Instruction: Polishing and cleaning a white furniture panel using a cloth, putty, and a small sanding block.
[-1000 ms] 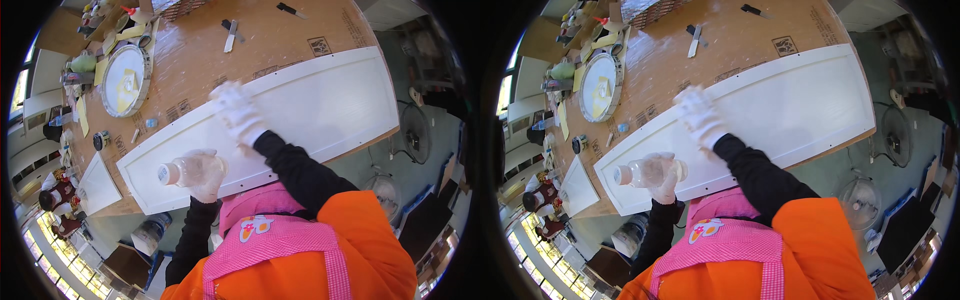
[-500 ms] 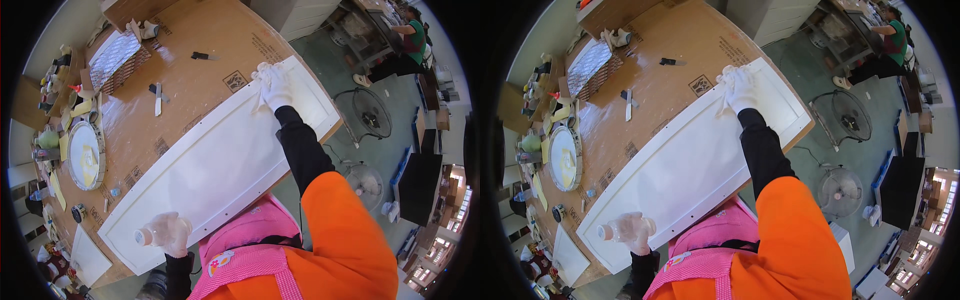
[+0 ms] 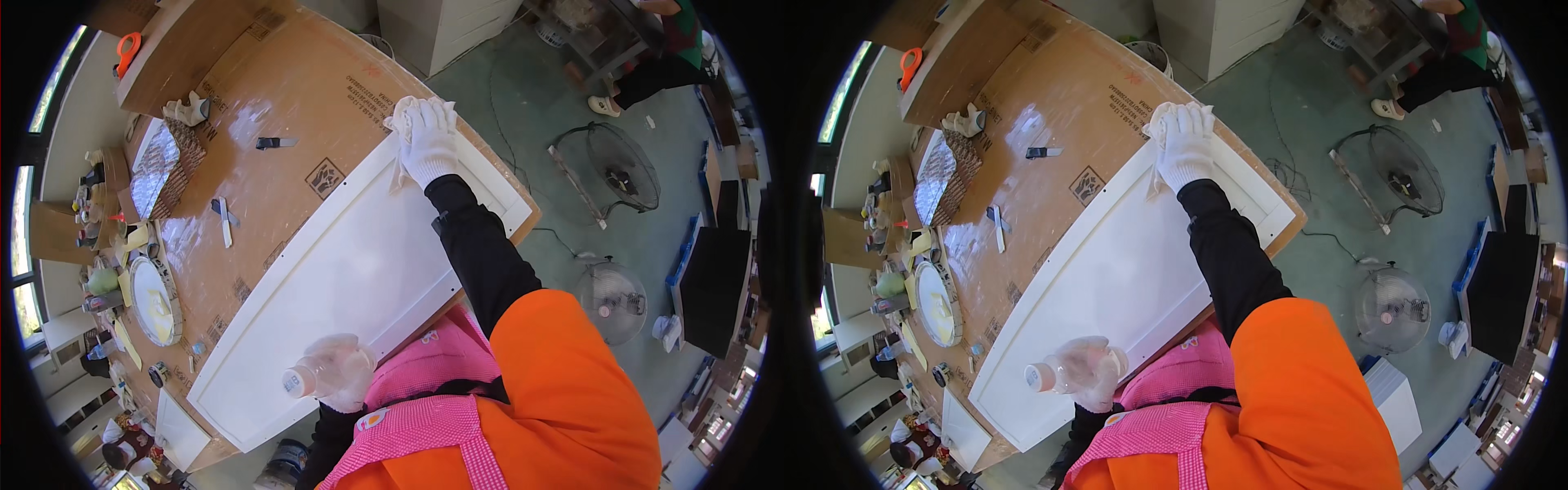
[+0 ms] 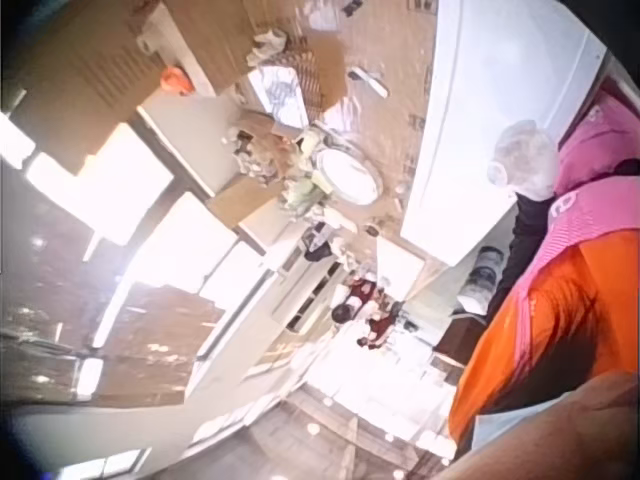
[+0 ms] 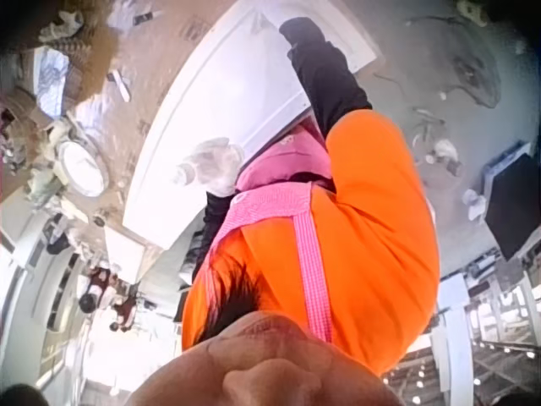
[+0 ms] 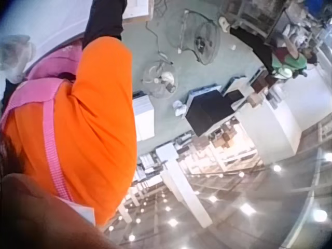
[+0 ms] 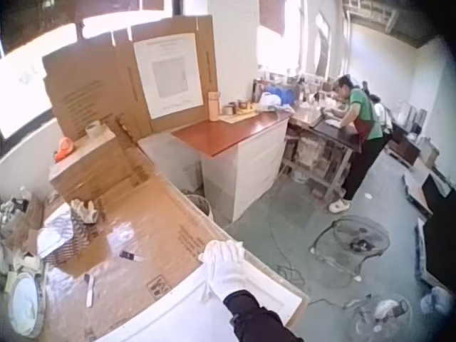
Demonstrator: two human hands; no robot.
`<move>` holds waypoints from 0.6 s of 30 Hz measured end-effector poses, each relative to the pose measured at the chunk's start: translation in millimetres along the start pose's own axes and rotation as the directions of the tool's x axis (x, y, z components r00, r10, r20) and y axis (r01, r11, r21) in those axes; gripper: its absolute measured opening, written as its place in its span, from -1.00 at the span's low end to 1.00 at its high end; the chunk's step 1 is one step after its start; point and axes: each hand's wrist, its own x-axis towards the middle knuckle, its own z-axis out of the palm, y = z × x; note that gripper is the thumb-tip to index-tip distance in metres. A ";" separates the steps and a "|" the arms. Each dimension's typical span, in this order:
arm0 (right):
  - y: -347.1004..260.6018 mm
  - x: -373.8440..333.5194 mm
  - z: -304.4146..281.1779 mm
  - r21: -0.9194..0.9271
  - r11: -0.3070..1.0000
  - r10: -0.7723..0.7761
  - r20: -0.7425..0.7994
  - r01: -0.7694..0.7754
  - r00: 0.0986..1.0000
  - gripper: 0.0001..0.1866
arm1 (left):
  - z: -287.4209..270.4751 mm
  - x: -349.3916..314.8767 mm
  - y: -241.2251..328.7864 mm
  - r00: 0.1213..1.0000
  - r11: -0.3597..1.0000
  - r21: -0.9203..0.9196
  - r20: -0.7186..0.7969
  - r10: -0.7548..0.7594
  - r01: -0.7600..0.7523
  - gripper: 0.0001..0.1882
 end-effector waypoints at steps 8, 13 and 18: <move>0.0 -40.3 -25.4 0.100 0.995 -0.015 0.164 -0.001 0.986 -0.55 | 51.2 8.7 22.9 0.997 0.995 0.079 0.043 -0.060 0.057 -0.63; 7.3 -8.6 -27.5 0.186 0.979 0.040 0.227 -0.083 0.973 -0.54 | 64.8 16.1 22.9 0.985 0.959 0.273 0.169 0.024 -0.070 -0.63; 21.1 -13.1 -20.8 0.128 0.990 0.047 0.130 -0.063 0.990 -0.58 | 87.3 6.9 30.9 0.990 0.991 0.129 0.143 -0.003 -0.015 -0.62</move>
